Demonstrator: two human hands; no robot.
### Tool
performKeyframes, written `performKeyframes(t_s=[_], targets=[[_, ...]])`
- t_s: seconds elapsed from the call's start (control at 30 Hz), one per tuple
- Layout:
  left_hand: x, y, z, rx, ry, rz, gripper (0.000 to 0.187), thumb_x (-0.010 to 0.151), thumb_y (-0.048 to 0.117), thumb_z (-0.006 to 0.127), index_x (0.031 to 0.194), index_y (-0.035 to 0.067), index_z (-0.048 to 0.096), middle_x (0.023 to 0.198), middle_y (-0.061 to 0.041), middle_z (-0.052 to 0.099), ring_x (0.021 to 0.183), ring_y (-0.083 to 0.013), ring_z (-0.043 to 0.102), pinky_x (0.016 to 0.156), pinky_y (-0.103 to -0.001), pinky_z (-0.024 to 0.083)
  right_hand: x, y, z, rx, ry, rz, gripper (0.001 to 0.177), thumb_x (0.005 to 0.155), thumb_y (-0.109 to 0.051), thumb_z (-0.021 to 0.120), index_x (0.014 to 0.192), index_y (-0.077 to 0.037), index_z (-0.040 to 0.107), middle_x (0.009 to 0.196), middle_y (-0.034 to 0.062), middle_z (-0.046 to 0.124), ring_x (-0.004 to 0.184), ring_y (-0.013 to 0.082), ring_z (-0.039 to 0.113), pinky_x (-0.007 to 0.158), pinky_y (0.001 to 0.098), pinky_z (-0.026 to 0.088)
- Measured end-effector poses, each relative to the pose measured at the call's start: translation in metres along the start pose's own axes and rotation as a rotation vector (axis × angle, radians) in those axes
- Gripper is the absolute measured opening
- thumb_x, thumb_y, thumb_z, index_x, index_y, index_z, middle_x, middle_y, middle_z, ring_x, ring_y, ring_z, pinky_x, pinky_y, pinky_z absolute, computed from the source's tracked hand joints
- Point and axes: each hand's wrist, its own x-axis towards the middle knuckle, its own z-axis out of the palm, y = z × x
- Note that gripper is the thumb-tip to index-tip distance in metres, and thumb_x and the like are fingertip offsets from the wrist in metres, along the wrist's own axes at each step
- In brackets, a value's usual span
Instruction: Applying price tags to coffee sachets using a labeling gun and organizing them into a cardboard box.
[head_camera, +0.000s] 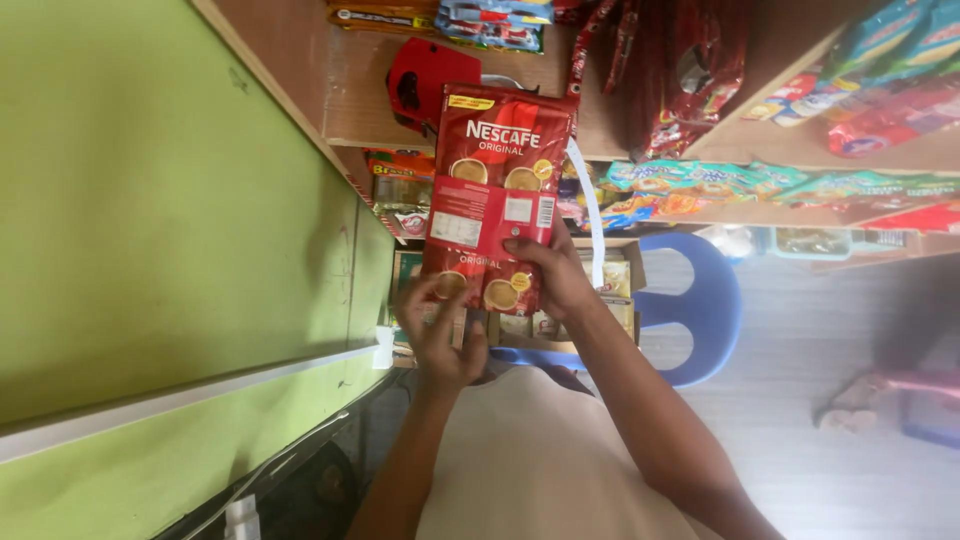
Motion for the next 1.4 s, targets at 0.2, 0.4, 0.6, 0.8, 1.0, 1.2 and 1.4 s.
performKeyframes(t_s=[0.2,0.4,0.6,0.8,1.0,1.2,1.4], targets=[[0.024,-0.014,-0.006,-0.817,0.018,-0.765,0.072,0.095,0.021,0.070,0.155,0.009,0.033,0.136,-0.011,0.054,0.123,-0.0239,0.059,0.104,-0.038,0.051,-0.027,-0.017,-0.006,-0.029,-0.019,-0.002,0.073,0.077,0.011,0.065,0.144,-0.006,0.042,0.124,0.0131,0.067,0.113,0.0239,0.070,0.097,0.0419,0.060],[0.029,-0.014,0.001,-0.739,-0.412,-0.817,0.068,0.095,0.013,0.078,0.151,0.001,0.040,0.133,-0.015,0.064,0.119,-0.0205,0.064,0.100,-0.036,0.055,-0.017,-0.004,-0.027,-0.146,0.053,-0.026,0.077,0.080,0.011,0.064,0.151,-0.007,0.041,0.120,0.0155,0.068,0.105,0.0244,0.068,0.093,0.0385,0.058],[0.015,0.004,0.003,-1.013,-0.114,-1.146,0.083,0.088,0.013,0.072,0.158,0.011,0.028,0.133,-0.010,0.059,0.113,-0.0227,0.066,0.079,-0.044,0.065,-0.011,-0.027,0.006,-0.046,-0.055,-0.098,0.066,0.080,0.008,0.062,0.143,0.001,0.045,0.121,0.0161,0.068,0.109,0.0252,0.071,0.097,0.0406,0.061],[0.003,-0.005,0.000,-1.449,0.060,-0.971,0.082,0.092,0.003,0.073,0.160,0.011,0.028,0.146,-0.014,0.053,0.129,-0.0274,0.063,0.100,-0.048,0.063,0.001,-0.012,0.015,0.017,-0.111,-0.007,0.063,0.080,0.004,0.061,0.142,0.000,0.047,0.123,0.0155,0.068,0.110,0.0253,0.070,0.098,0.0400,0.060],[0.026,-0.012,0.000,-1.333,0.242,-0.889,0.079,0.093,-0.001,0.072,0.160,0.014,0.032,0.150,-0.010,0.052,0.132,-0.0224,0.061,0.104,-0.039,0.061,0.013,-0.005,0.019,-0.084,-0.224,-0.050,0.064,0.092,0.000,0.063,0.152,-0.005,0.041,0.136,0.0125,0.062,0.125,0.0215,0.063,0.112,0.0390,0.051],[0.121,-0.116,0.024,-1.332,0.402,-0.869,0.055,0.093,0.006,0.075,0.141,0.010,0.050,0.124,-0.005,0.065,0.107,-0.0191,0.068,0.076,-0.036,0.061,0.003,-0.028,0.020,-0.213,-0.285,-0.150,0.057,0.105,-0.021,0.059,0.159,-0.013,0.040,0.146,0.0075,0.061,0.125,0.0184,0.063,0.104,0.0351,0.051],[0.201,-0.200,0.072,-1.336,0.224,-0.582,0.030,0.096,0.015,0.072,0.118,0.012,0.052,0.103,-0.003,0.060,0.091,-0.0189,0.061,0.071,-0.039,0.053,-0.018,-0.020,0.002,-0.377,-0.167,-0.042,0.049,0.105,-0.023,0.056,0.152,-0.012,0.046,0.130,0.0080,0.070,0.117,0.0180,0.065,0.099,0.0347,0.051]])
